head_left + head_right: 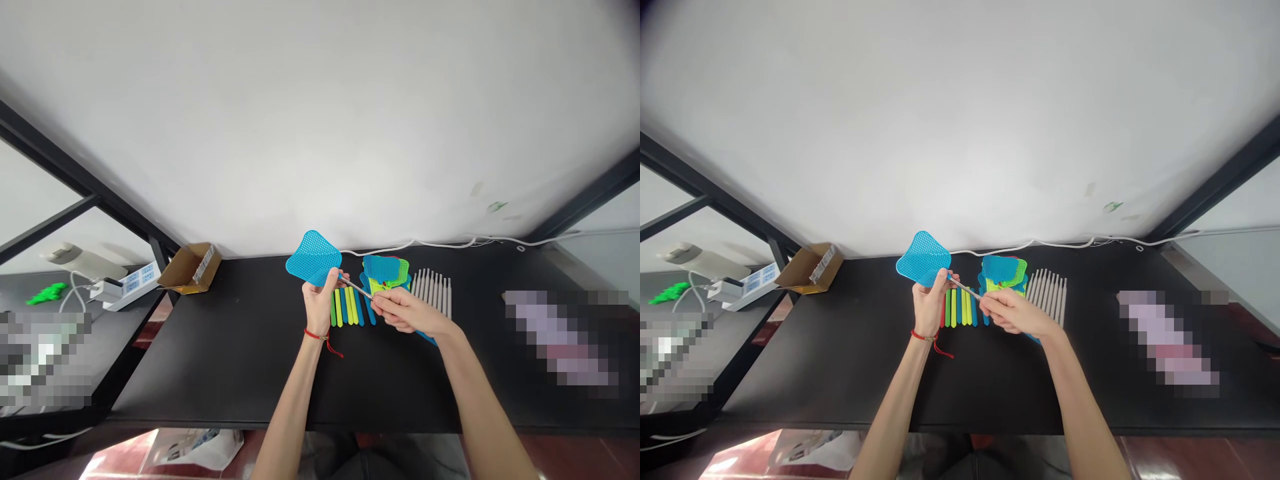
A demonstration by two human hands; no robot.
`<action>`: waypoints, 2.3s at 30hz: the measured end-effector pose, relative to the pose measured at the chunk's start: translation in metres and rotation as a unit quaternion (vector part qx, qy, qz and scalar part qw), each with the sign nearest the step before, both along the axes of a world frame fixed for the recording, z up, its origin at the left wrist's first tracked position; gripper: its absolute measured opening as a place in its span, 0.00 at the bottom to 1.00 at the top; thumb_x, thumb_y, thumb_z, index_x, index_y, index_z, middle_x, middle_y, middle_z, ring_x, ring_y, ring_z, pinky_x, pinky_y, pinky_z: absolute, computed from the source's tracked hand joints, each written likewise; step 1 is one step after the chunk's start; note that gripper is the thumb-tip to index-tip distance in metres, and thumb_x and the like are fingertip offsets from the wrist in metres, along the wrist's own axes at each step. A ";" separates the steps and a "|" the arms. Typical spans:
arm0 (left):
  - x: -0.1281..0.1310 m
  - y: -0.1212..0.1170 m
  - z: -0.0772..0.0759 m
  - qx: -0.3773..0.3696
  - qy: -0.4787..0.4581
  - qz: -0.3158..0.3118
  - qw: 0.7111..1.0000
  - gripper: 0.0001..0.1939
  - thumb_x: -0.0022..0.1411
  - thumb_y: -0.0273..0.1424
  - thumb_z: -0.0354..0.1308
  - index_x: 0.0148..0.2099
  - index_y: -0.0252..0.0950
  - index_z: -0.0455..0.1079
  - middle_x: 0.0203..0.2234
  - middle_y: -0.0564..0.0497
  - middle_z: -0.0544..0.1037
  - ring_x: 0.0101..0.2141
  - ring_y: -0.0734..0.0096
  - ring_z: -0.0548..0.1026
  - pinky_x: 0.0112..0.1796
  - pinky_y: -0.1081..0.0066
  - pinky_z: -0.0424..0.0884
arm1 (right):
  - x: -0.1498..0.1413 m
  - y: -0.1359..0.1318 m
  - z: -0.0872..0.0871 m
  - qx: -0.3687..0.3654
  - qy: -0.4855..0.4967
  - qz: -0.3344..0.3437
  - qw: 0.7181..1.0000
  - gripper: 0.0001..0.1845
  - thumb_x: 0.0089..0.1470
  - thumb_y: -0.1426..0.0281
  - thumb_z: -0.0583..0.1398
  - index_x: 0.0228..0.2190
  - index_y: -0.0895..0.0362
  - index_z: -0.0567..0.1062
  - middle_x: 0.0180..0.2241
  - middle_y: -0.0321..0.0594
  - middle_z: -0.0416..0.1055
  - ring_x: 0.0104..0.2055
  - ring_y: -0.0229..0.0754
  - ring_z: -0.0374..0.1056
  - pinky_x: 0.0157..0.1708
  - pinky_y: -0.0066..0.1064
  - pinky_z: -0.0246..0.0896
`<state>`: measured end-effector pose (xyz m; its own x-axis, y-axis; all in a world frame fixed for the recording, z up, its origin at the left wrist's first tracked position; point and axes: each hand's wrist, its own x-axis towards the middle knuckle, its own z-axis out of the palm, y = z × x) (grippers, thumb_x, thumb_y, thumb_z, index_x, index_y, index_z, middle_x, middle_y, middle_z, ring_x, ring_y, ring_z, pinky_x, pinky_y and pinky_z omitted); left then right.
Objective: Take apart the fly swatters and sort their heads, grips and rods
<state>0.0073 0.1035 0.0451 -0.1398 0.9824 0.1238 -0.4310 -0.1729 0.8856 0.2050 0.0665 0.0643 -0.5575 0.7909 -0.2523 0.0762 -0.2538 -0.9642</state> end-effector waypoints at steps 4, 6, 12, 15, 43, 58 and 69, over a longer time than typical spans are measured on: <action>0.001 -0.002 -0.003 0.009 0.008 -0.014 1.000 0.15 0.59 0.41 0.68 0.35 0.32 0.79 0.31 0.45 0.81 0.35 0.58 0.82 0.36 0.65 0.77 | -0.002 -0.001 -0.002 -0.001 0.008 -0.010 1.000 0.24 0.63 0.47 0.56 0.30 0.56 0.65 0.18 0.23 0.47 0.16 0.28 0.38 0.12 0.22 0.34; 0.002 -0.002 -0.004 0.011 0.014 -0.013 1.000 0.15 0.60 0.41 0.67 0.36 0.32 0.79 0.31 0.45 0.81 0.35 0.59 0.82 0.36 0.66 0.77 | -0.003 -0.001 -0.002 -0.002 0.012 -0.011 1.000 0.24 0.63 0.47 0.56 0.30 0.56 0.65 0.18 0.23 0.47 0.16 0.28 0.38 0.12 0.22 0.34; 0.006 -0.008 0.000 -0.003 0.076 -0.014 0.997 0.18 0.62 0.43 0.64 0.34 0.30 0.79 0.30 0.44 0.83 0.33 0.61 0.82 0.37 0.66 0.77 | -0.008 -0.001 -0.005 0.012 0.020 -0.023 0.999 0.24 0.65 0.49 0.55 0.29 0.56 0.66 0.18 0.24 0.46 0.16 0.28 0.38 0.12 0.22 0.33; 0.010 -0.012 0.000 -0.010 0.096 -0.027 0.995 0.18 0.63 0.42 0.64 0.33 0.31 0.80 0.29 0.44 0.83 0.32 0.62 0.82 0.38 0.66 0.77 | -0.012 0.000 -0.007 0.017 0.031 -0.032 0.999 0.23 0.65 0.50 0.55 0.29 0.55 0.66 0.17 0.23 0.45 0.15 0.28 0.37 0.12 0.22 0.33; -0.023 -0.056 0.011 -0.016 0.350 -0.089 0.932 0.23 0.70 0.46 0.51 0.29 0.34 0.68 0.22 0.54 0.68 0.23 0.76 0.64 0.27 0.74 0.59 | -0.037 0.001 -0.008 0.117 0.124 -0.155 0.973 0.16 0.67 0.55 0.54 0.40 0.54 0.70 0.29 0.39 0.74 0.34 0.43 0.71 0.38 0.36 0.67; -0.033 -0.110 0.008 0.052 0.538 -0.070 0.839 0.15 0.69 0.35 0.53 0.28 0.38 0.60 0.21 0.56 0.63 0.22 0.74 0.61 0.27 0.72 0.57 | -0.046 -0.006 -0.009 0.076 0.149 -0.094 0.981 0.21 0.65 0.51 0.56 0.47 0.55 0.74 0.43 0.49 0.80 0.45 0.49 0.77 0.44 0.42 0.71; -0.182 -0.115 -0.015 -0.038 0.674 0.050 0.736 0.20 0.68 0.39 0.50 0.25 0.39 0.51 0.19 0.59 0.51 0.22 0.75 0.53 0.27 0.72 0.53 | -0.013 0.002 -0.006 0.087 0.056 -0.150 0.983 0.24 0.63 0.49 0.58 0.44 0.57 0.76 0.39 0.49 0.78 0.37 0.45 0.74 0.35 0.35 0.68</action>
<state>-0.1749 -0.0119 0.0299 -0.0123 0.9867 0.1622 0.8603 -0.0722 0.5047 0.1925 0.0680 0.0581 -0.3102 0.9494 -0.0492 -0.0869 -0.0798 -0.9930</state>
